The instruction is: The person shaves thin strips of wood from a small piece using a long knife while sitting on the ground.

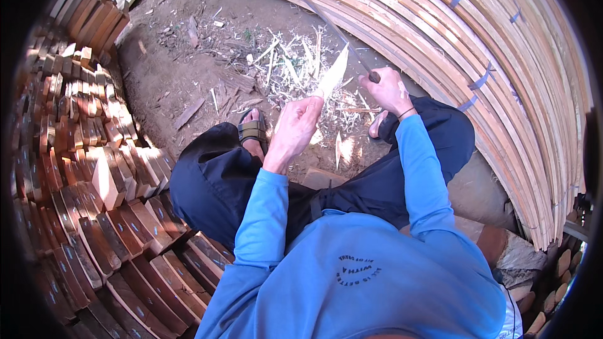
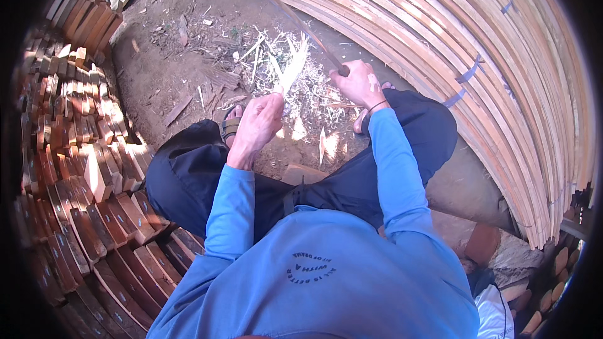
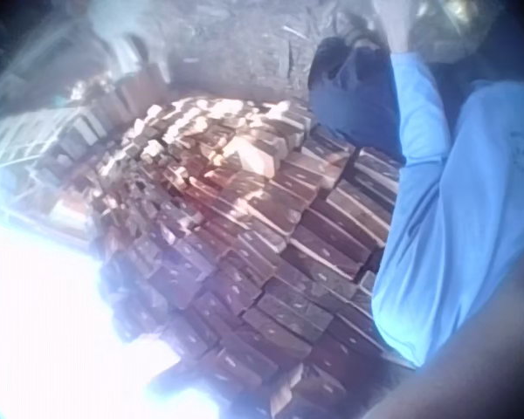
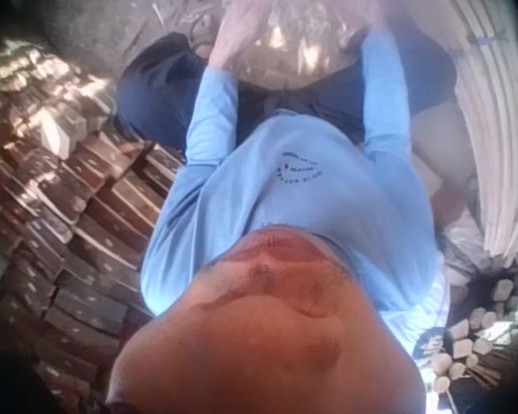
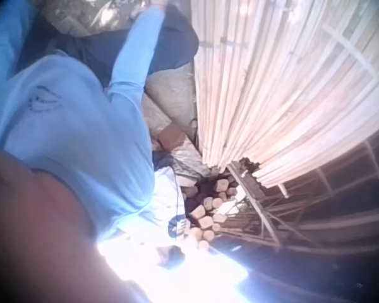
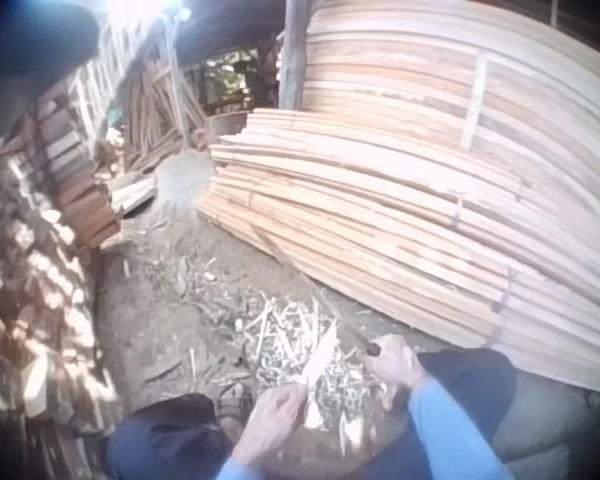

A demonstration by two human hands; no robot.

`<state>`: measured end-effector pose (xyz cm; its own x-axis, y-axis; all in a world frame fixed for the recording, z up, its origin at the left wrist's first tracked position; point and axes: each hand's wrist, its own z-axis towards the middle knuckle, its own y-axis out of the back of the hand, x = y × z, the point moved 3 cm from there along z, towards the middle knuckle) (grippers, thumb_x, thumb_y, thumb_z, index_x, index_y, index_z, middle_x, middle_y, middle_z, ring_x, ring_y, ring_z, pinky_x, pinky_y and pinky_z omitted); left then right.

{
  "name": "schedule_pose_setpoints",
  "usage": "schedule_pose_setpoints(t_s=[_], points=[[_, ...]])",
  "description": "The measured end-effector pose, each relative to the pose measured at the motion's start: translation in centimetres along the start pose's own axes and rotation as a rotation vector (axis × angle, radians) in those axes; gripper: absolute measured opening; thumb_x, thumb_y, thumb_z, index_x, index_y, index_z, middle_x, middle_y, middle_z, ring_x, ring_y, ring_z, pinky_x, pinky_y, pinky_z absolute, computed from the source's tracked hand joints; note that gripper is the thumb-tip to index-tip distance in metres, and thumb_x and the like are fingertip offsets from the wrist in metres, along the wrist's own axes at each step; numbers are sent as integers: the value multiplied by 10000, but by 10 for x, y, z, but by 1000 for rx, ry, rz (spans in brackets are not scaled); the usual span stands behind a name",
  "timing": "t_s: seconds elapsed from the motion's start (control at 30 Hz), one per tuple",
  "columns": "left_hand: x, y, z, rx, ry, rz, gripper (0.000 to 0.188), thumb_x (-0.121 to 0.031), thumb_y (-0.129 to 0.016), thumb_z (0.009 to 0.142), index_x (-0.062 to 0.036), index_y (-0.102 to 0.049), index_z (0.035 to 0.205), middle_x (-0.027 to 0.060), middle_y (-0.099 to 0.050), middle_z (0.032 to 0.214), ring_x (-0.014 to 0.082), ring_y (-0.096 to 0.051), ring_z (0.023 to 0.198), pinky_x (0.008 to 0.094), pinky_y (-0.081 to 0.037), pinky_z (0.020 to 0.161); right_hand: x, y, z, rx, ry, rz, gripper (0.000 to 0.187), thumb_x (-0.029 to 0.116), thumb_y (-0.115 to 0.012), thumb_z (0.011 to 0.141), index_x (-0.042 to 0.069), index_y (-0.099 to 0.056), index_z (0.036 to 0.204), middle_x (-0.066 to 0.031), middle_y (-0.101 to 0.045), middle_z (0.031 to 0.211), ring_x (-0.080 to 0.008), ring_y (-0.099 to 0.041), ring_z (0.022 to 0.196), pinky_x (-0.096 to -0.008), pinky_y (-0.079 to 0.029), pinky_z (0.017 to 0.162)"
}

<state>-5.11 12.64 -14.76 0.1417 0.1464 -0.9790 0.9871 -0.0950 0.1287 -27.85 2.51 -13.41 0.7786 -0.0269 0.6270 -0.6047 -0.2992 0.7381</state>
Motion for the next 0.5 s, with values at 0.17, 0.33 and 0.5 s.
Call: schedule_pose_setpoints(t_s=[0.17,0.33,0.5], points=[[-9,0,2,62,311,-709,521,-522,-431,1049,-131,-420,705,-64,-330,533,54,-264,414,247,-176,370,-22,-14,5,-12,-42,178,370,344,-727,873,-20,-696,811,-110,-594,609,-197,-554,589,-403,-443,628],[-4,0,1,139,316,-890,510,-550,-389,1057,-159,-388,729,-85,-307,540,27,-224,414,208,-143,337,-2,1,-21,6,137,251,345,313,-720,894,-24,-699,818,-110,-556,579,-186,-495,557,-392,-405,583],[-5,2,0,66,309,-818,526,-565,-393,1062,-153,-399,734,-82,-307,541,32,-227,414,210,-150,337,19,24,-46,80,163,84,327,282,-711,918,-35,-708,841,-164,-595,577,-251,-588,498,-415,-444,559]])
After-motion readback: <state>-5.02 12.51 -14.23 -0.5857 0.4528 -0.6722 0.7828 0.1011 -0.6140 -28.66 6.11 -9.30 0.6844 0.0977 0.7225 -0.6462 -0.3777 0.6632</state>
